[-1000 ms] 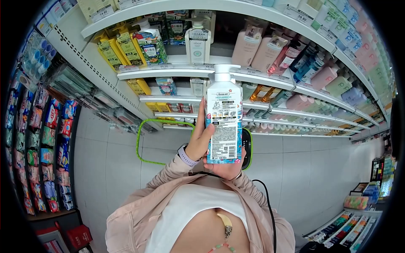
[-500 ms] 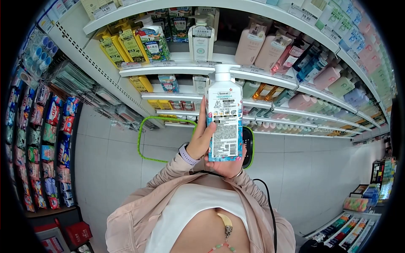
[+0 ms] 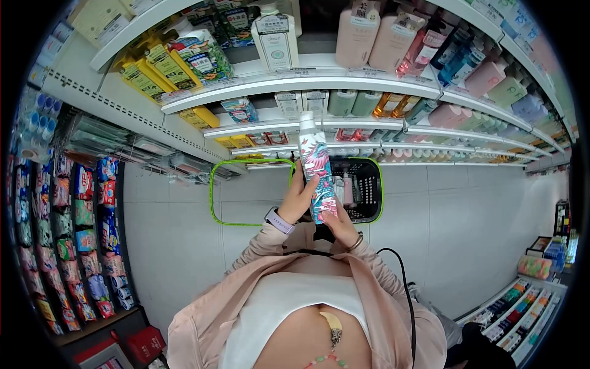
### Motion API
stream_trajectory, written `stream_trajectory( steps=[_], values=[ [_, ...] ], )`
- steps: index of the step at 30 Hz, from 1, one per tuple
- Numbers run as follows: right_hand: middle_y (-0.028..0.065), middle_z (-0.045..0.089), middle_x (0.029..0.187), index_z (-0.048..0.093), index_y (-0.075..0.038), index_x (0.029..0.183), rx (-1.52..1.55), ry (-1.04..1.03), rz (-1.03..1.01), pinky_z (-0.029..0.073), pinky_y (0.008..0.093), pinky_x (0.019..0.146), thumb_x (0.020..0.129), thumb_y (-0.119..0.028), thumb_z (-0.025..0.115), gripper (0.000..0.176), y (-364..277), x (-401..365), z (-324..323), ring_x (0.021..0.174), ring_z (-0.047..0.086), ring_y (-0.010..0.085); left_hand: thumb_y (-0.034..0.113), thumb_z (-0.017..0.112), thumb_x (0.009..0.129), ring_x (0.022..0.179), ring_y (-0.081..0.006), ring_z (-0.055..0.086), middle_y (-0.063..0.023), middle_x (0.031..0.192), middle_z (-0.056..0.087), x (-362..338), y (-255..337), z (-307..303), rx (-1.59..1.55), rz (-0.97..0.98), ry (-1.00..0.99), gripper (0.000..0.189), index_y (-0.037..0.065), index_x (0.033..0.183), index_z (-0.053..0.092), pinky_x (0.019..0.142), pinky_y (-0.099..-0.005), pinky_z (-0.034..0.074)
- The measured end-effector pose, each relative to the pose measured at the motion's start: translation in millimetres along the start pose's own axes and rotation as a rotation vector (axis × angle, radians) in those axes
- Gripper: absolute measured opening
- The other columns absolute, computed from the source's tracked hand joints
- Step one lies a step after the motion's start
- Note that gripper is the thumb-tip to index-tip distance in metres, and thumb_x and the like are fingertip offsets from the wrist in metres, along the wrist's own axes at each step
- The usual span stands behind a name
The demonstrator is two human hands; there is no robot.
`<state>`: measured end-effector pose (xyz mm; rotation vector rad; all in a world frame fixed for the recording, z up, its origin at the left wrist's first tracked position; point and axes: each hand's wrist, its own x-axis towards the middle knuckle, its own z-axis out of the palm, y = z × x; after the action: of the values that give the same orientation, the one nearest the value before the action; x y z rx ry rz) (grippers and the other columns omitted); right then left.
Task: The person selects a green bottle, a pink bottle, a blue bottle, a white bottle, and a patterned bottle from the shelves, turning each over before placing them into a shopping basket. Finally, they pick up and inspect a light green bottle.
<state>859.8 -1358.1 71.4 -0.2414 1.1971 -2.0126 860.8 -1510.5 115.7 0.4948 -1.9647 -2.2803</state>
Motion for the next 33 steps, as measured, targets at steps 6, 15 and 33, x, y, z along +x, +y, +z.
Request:
stream_trajectory(
  steps=[6, 15, 33],
  values=[
    [0.0136, 0.036, 0.126, 0.015, 0.002, 0.136, -0.424, 0.185, 0.022, 0.032, 0.0288, 0.095, 0.079, -0.016, 0.061, 0.076, 37.3, -5.6, -28.1, 0.113, 0.039, 0.0178, 0.013, 0.063, 0.08, 0.091, -0.0144, 0.054, -0.0075, 0.104, 0.054, 6.9, -64.4, -9.0, -0.092, -0.189, -0.109, 0.047, -0.002, 0.117, 0.038, 0.079, -0.0277, 0.045],
    [0.0256, 0.046, 0.102, 0.033, -0.008, 0.131, -0.761, 0.592, 0.451, 0.041, 0.0348, 0.086, 0.059, -0.048, 0.07, 0.091, 118.3, 10.9, -92.9, 0.093, 0.047, 0.0352, 0.011, 0.065, 0.077, 0.093, -0.0193, 0.057, -0.0078, 0.102, 0.057, 33.4, -199.2, 16.1, -0.144, -0.628, -0.066, 0.044, 0.002, 0.115, 0.044, 0.079, -0.0331, 0.048],
    [0.0212, 0.04, 0.115, 0.033, -0.012, 0.13, -0.859, 0.843, 0.708, 0.043, 0.0404, 0.085, 0.062, -0.035, 0.069, 0.08, 424.7, 126.4, -285.2, 0.102, 0.048, 0.0377, 0.02, 0.061, 0.08, 0.093, -0.0184, 0.054, -0.0032, 0.107, 0.054, 126.4, -571.0, -21.6, 0.171, -1.177, -0.077, 0.041, 0.015, 0.117, 0.044, 0.074, -0.0392, 0.047]
  ],
)
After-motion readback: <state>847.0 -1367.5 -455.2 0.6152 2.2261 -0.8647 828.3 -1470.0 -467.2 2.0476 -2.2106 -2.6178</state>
